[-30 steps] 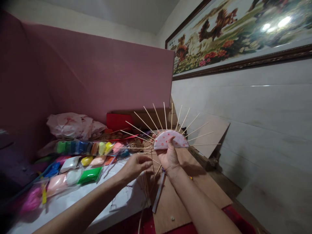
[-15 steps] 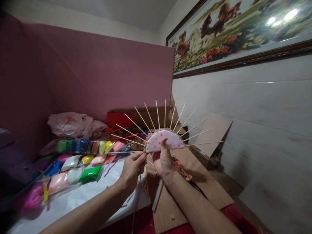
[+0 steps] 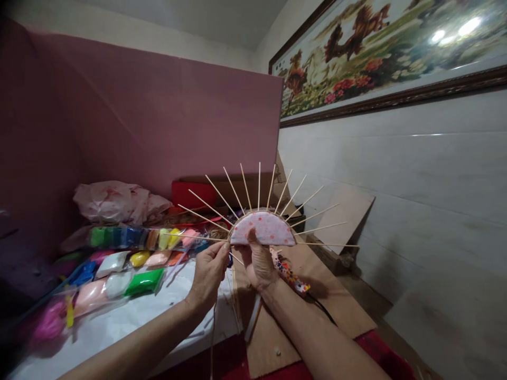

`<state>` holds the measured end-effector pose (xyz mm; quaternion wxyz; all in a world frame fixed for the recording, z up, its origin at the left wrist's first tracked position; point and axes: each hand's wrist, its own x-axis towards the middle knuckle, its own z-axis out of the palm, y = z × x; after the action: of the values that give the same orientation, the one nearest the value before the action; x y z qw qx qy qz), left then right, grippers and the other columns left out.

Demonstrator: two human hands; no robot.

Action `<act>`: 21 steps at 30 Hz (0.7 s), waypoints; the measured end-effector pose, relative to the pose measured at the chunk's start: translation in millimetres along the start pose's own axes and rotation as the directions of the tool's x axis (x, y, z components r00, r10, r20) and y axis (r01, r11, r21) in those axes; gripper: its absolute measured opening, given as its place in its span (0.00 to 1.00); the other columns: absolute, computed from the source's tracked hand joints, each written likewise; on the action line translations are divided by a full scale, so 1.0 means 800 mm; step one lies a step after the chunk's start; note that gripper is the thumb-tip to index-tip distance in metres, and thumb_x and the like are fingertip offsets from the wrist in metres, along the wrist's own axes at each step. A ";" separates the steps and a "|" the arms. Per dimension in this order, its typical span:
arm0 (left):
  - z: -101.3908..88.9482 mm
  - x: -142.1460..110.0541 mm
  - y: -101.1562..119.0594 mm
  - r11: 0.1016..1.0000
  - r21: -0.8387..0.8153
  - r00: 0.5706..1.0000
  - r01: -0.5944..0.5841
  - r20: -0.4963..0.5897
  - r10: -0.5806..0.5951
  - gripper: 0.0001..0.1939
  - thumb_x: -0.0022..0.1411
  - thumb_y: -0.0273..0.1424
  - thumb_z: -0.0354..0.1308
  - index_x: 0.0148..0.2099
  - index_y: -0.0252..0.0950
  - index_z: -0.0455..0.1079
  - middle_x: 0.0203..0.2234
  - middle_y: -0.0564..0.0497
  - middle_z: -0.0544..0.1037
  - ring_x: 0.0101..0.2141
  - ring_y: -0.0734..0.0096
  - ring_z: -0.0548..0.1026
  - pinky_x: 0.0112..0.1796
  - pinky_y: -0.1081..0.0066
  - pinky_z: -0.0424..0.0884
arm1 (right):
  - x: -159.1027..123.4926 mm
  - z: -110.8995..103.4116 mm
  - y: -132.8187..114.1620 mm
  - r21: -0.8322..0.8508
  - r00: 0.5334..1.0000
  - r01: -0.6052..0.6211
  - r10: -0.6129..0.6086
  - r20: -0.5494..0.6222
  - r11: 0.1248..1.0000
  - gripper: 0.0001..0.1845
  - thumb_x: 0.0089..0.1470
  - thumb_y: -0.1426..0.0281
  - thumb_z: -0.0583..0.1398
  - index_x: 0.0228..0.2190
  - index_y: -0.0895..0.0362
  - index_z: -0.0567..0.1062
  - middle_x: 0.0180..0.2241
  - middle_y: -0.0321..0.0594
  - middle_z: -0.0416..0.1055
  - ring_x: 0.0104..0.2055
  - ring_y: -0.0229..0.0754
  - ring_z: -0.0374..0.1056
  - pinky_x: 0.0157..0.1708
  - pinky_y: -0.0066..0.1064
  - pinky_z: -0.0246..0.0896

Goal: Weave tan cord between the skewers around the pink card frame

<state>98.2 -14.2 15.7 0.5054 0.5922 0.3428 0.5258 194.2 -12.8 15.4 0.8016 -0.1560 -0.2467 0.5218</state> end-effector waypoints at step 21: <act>-0.002 0.001 0.008 0.981 0.073 0.983 -0.182 0.026 0.181 0.15 0.56 0.37 0.49 0.25 0.33 0.68 0.15 0.57 0.62 0.19 0.78 0.58 0.22 0.77 0.55 | -0.002 0.001 -0.002 -0.029 1.000 0.004 -0.003 0.028 1.000 0.15 0.35 0.60 0.66 0.23 0.56 0.71 0.22 0.31 0.70 0.26 0.35 0.65 0.28 0.27 0.62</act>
<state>96.2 -14.4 21.7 0.4361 0.6445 0.3020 0.5506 194.6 -14.8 16.5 0.7967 -0.1598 -0.2656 0.5188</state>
